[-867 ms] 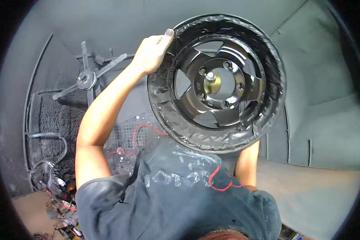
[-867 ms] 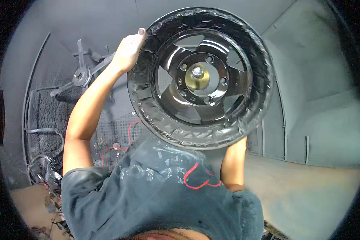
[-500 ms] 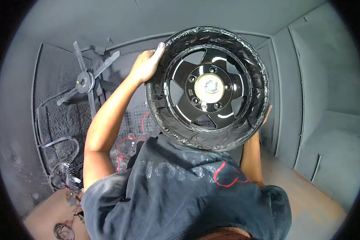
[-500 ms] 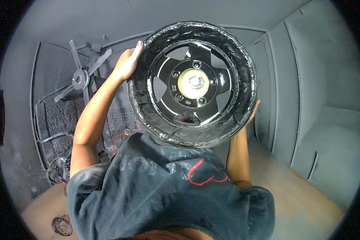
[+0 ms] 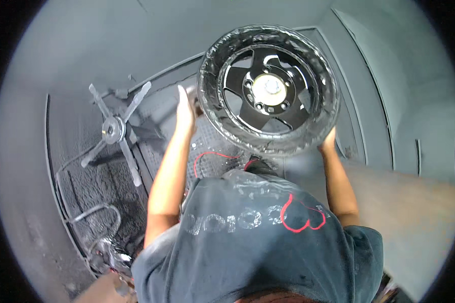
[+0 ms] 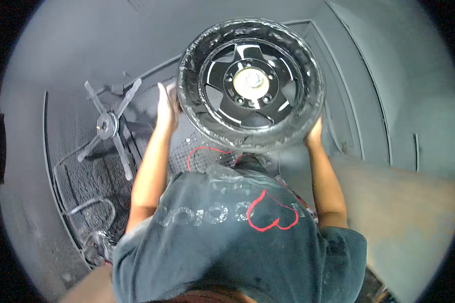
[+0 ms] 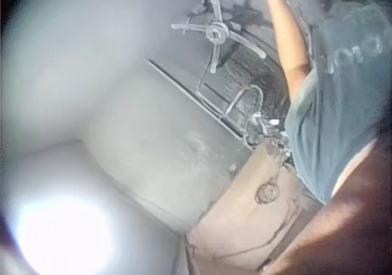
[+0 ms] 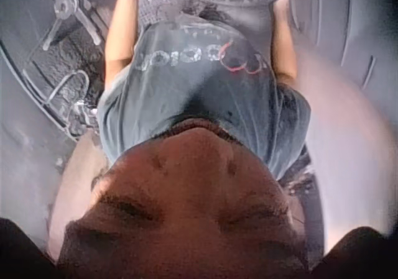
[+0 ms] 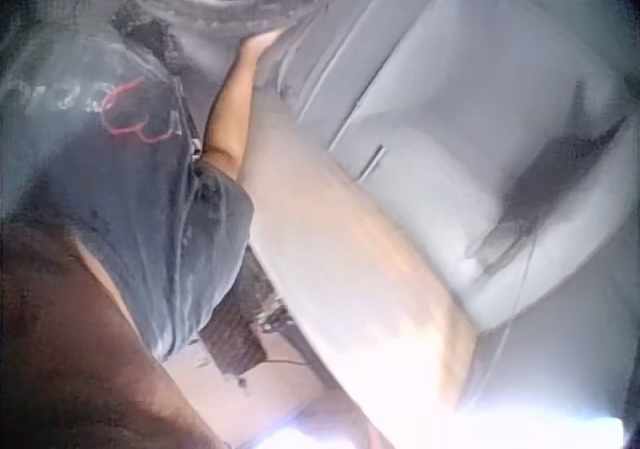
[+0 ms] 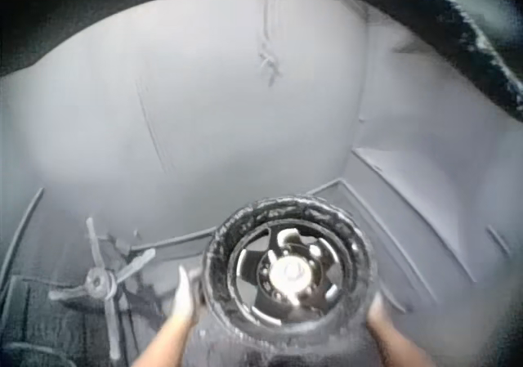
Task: The person wipes the surface of a car wheel with a yellow cloth and then applies paint to the wheel using a spray gun.
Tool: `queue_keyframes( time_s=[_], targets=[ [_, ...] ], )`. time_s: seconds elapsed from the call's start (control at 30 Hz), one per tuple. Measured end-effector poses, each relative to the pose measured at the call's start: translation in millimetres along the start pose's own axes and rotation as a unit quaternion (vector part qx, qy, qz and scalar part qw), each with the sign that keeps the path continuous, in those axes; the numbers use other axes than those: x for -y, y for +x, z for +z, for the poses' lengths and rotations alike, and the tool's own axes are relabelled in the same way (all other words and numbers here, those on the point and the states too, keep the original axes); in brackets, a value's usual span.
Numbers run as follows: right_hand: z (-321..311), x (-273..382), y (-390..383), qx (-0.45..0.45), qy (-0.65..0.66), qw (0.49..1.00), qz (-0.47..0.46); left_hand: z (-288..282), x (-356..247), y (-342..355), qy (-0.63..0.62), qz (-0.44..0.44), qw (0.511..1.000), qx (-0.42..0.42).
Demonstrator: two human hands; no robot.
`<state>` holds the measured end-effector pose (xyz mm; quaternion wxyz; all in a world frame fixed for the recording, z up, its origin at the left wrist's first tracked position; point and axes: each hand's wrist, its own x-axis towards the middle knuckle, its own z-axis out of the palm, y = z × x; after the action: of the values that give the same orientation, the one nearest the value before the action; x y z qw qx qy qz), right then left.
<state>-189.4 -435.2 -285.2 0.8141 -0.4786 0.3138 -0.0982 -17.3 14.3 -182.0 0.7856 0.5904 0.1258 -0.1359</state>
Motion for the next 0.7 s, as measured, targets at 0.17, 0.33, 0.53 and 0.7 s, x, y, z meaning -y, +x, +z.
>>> queue_keyframes(
  time_s=[0.17, 0.33, 0.53, 0.7],
  targets=[
    [-44, -114, -176, 0.024, -0.156, 0.983, 0.095, -99, 146, -146, 0.302, -0.168, 0.903, 0.255],
    [-126, -266, -333, 0.167, -0.288, 0.912, 0.240, -194, 207, -276, 0.321, -0.222, 0.820, 0.420],
    [-113, -199, -396, 0.154, -0.348, 0.876, 0.296, -267, 303, -250, 0.518, -0.340, 0.637, 0.459],
    [-233, -221, -391, 0.012, -0.561, 0.819, 0.121, -197, 276, -247, 0.743, -0.154, 0.517, 0.395]
  ],
)
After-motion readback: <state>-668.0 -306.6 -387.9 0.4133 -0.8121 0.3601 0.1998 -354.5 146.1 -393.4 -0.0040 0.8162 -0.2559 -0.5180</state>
